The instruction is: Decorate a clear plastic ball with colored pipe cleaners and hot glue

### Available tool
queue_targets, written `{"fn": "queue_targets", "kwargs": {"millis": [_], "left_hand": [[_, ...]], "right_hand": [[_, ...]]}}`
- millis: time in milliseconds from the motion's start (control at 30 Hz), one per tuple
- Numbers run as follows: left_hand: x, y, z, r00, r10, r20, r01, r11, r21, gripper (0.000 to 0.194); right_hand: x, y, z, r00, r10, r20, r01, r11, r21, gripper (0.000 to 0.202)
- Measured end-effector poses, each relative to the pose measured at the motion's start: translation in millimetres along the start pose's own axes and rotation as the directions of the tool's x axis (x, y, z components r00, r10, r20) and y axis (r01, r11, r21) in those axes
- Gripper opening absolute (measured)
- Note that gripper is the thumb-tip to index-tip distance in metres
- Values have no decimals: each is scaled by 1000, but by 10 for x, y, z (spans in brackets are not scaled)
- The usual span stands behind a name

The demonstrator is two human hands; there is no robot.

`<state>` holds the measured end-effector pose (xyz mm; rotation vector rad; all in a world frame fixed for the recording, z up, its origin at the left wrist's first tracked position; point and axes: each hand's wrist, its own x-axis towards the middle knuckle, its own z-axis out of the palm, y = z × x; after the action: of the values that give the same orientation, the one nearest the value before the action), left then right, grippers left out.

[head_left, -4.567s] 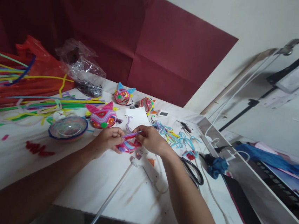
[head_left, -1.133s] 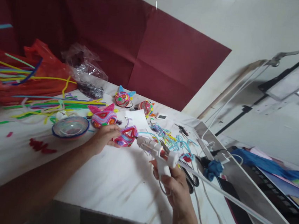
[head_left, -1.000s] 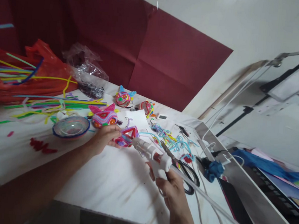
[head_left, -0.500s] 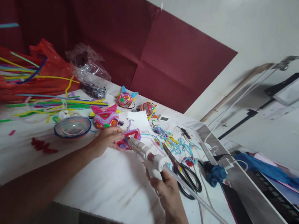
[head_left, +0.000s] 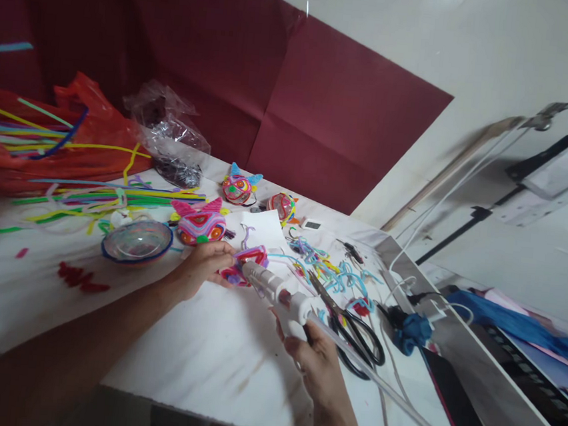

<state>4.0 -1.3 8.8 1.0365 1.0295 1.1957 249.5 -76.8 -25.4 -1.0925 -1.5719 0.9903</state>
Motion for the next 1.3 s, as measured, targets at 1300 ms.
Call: {"fn": "queue_targets", "kwargs": {"millis": [1300], "left_hand": [[0, -28, 19, 999, -27, -19, 28, 998, 50, 13]], "right_hand": [[-89, -78, -22, 997, 51, 60, -54, 997, 63, 19]]}}
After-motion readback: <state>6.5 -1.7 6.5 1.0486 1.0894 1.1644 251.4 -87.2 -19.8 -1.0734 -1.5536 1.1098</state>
